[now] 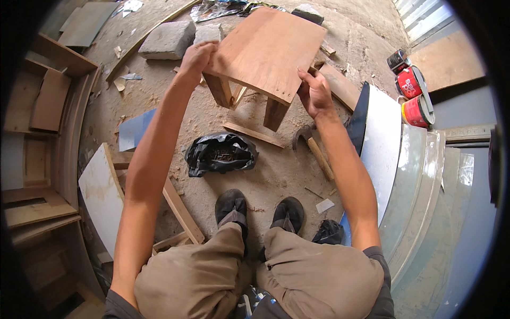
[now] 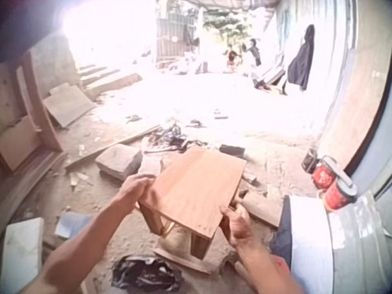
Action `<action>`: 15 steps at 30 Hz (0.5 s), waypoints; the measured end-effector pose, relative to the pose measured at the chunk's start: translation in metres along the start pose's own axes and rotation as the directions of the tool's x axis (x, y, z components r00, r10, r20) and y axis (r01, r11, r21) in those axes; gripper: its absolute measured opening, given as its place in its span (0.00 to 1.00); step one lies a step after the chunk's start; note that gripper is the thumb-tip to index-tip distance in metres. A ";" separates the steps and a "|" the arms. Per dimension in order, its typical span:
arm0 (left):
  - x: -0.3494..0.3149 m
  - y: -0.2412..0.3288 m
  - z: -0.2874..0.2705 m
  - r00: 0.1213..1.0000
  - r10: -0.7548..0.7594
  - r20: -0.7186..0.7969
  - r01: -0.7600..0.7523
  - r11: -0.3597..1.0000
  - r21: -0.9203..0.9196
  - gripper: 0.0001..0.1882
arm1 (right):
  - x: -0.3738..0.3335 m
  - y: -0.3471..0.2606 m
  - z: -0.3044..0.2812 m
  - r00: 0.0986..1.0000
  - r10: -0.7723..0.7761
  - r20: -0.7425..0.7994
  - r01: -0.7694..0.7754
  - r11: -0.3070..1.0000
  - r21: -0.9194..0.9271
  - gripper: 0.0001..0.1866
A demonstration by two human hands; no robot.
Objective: The person assembles a small wooden stool by attaching legs to a seat using a hammer and nails. They repeatedly position the legs, hammer nails into the joints, and flip the stool to work on different sides.
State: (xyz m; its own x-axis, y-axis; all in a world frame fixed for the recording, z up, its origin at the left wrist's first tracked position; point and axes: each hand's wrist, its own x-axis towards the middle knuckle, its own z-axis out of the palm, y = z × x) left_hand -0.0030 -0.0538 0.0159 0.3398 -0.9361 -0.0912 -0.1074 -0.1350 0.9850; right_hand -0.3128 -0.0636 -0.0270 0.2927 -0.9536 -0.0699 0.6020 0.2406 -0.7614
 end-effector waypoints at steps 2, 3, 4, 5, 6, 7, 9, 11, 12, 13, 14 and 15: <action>-0.007 0.011 0.005 0.989 0.051 -0.141 -0.062 0.995 -0.073 0.20 | -0.013 0.003 -0.002 0.996 -0.067 -0.065 0.072 0.994 0.078 0.27; -0.015 0.013 0.007 0.973 0.035 -0.229 -0.063 0.991 -0.116 0.21 | -0.018 0.007 -0.002 0.988 -0.117 -0.098 0.128 0.986 0.104 0.26; -0.026 0.015 0.009 0.951 0.014 -0.310 -0.065 0.986 -0.155 0.22 | -0.026 0.011 0.003 0.976 -0.167 -0.139 0.185 0.974 0.131 0.26; -0.030 0.008 0.004 0.930 -0.016 -0.367 -0.047 0.986 -0.162 0.24 | -0.030 0.016 0.014 0.974 -0.188 -0.129 0.205 0.970 0.127 0.28; -0.035 -0.002 0.006 0.931 -0.069 -0.359 -0.011 0.976 -0.217 0.25 | -0.032 0.022 0.022 0.976 -0.165 -0.141 0.185 0.974 0.135 0.29; -0.042 -0.015 0.013 0.929 -0.130 -0.346 0.033 0.961 -0.274 0.25 | -0.034 0.028 0.032 0.974 -0.177 -0.145 0.197 0.970 0.143 0.30; -0.062 -0.023 0.030 0.957 -0.212 -0.198 0.141 0.936 -0.322 0.27 | -0.034 0.041 0.047 0.971 -0.189 -0.148 0.211 0.965 0.157 0.30; -0.076 -0.033 0.047 0.987 -0.160 0.006 0.150 0.912 -0.381 0.28 | -0.034 0.054 0.061 0.972 -0.185 -0.142 0.207 0.966 0.158 0.30; -0.078 -0.043 0.055 0.995 -0.077 0.067 0.099 0.887 -0.452 0.27 | -0.035 0.058 0.067 0.971 -0.208 -0.116 0.222 0.967 0.124 0.30; -0.090 -0.031 0.069 0.993 -0.116 -0.012 0.102 0.912 -0.398 0.25 | -0.038 0.060 0.067 0.968 -0.232 -0.095 0.240 0.968 0.079 0.31; -0.084 -0.035 0.067 0.991 -0.133 0.013 0.127 0.907 -0.401 0.25 | -0.040 0.060 0.067 0.964 -0.255 -0.074 0.258 0.965 0.035 0.31; -0.072 -0.040 0.063 0.988 -0.150 0.040 0.153 0.902 -0.403 0.25 | -0.038 0.062 0.062 0.965 -0.261 -0.008 0.261 0.965 -0.019 0.28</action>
State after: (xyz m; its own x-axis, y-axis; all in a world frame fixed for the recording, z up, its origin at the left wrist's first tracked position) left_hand -0.0818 -0.0014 -0.0262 0.3145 -0.9175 -0.2435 0.3316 -0.1342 0.9338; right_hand -0.2406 -0.0011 -0.0320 0.1195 -0.9848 0.1262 0.6429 -0.0201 -0.7656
